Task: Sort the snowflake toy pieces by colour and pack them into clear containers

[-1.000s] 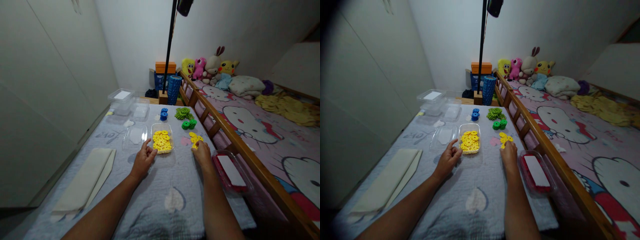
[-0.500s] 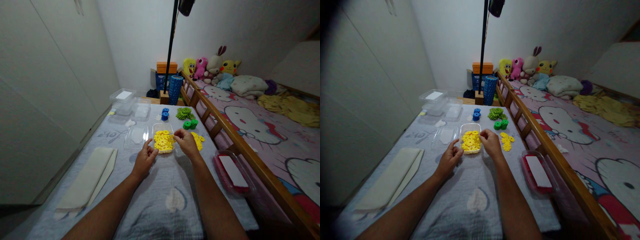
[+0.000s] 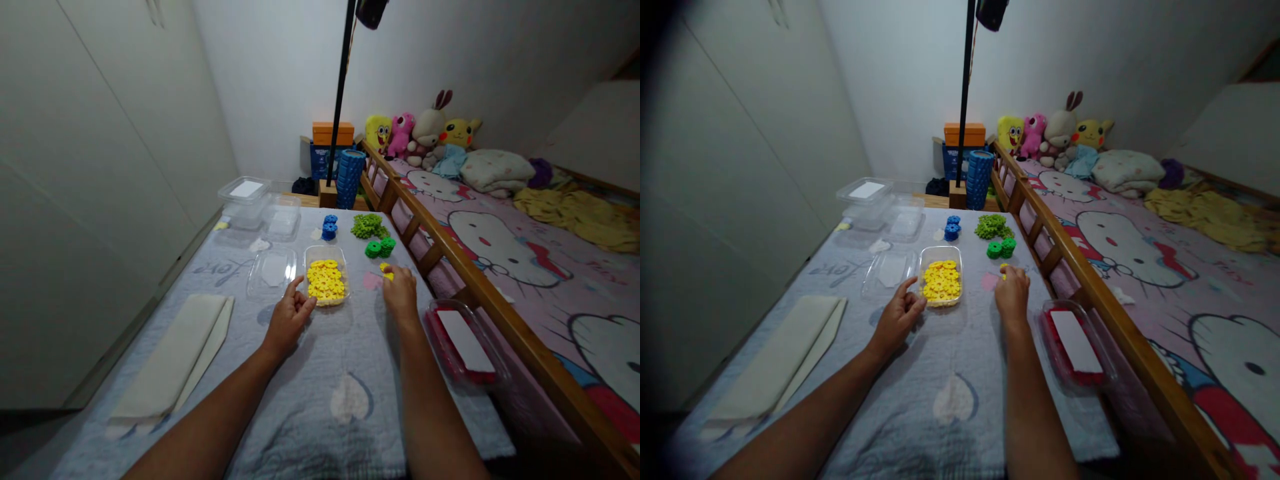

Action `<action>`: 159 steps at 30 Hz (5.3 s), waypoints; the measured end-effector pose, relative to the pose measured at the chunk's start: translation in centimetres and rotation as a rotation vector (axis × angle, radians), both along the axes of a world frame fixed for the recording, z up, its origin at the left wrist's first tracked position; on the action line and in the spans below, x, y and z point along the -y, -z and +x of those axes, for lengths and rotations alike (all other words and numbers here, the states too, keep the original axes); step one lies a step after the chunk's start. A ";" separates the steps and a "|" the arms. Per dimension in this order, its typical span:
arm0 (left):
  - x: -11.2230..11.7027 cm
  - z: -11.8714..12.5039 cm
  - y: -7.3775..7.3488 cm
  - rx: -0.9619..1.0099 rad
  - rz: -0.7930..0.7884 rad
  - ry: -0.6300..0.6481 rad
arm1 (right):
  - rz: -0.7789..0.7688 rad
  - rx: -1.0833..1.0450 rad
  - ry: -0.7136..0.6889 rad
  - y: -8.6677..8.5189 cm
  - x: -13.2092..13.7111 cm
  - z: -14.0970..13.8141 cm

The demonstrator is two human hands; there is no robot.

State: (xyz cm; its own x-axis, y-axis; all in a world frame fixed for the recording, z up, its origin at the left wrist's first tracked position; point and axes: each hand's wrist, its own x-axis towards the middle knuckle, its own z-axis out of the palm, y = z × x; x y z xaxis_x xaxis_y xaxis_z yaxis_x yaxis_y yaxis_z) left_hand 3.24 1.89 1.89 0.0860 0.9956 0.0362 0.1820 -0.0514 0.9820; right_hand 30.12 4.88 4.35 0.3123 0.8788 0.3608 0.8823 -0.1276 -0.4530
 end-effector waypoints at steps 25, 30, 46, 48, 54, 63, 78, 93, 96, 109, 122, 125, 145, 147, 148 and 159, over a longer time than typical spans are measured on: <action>0.0 0.0 0.1 0.019 0.010 -0.005 | -0.027 -0.300 -0.204 -2.0 0.9 -0.2; -0.1 0.0 0.1 0.017 0.015 -0.007 | -0.042 -0.477 -0.392 -4.2 -0.5 -5.4; -0.1 -0.1 0.3 0.000 0.026 -0.005 | -0.010 -0.013 -0.182 -1.7 -1.9 -3.6; -0.1 -0.1 0.3 0.001 0.025 0.000 | -0.057 0.042 -0.084 -1.0 -1.2 -1.5; -0.1 -0.1 0.2 -0.004 0.016 -0.005 | -0.252 0.141 0.203 1.1 0.8 1.7; -0.1 0.0 0.2 -0.003 0.027 -0.001 | -0.343 0.061 0.226 1.1 1.1 1.9; -0.2 0.0 0.2 0.026 0.022 -0.007 | -0.100 -0.209 -0.504 -4.4 -2.2 -8.8; -0.1 0.0 0.1 0.036 -0.015 0.002 | -0.079 -0.022 0.405 1.6 -2.7 2.0; -0.2 0.0 0.4 0.036 -0.009 0.001 | -0.181 -0.048 0.464 2.4 -2.5 2.7; -0.2 -0.1 0.5 0.042 0.003 0.005 | -0.303 -0.067 0.486 2.1 -2.9 3.9; -0.2 0.0 0.2 0.044 -0.013 -0.006 | -0.162 -0.057 0.370 2.9 -3.1 4.6; -0.2 0.0 0.1 0.045 -0.010 -0.012 | -0.042 -0.126 0.346 2.0 -3.3 4.2; -0.1 0.0 0.1 0.041 -0.015 0.000 | 0.107 -0.220 -0.180 -1.6 -3.1 -2.5; -0.2 0.0 0.1 0.039 -0.014 0.003 | -0.009 -0.073 -0.038 -1.3 -3.0 -0.3; -0.2 0.0 0.1 0.039 -0.012 0.005 | -0.083 -0.009 0.017 -1.0 -2.9 0.7; -0.3 0.0 0.3 0.053 -0.008 0.014 | -0.444 0.139 0.141 1.0 -2.0 3.4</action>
State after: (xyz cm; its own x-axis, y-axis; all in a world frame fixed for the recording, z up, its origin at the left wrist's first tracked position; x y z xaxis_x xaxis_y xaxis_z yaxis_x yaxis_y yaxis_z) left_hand 3.24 2.16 1.64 0.0983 0.9946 0.0333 0.1288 -0.0459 0.9906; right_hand 33.49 6.91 3.35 0.4146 0.9100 0.0073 0.8910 -0.4043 -0.2065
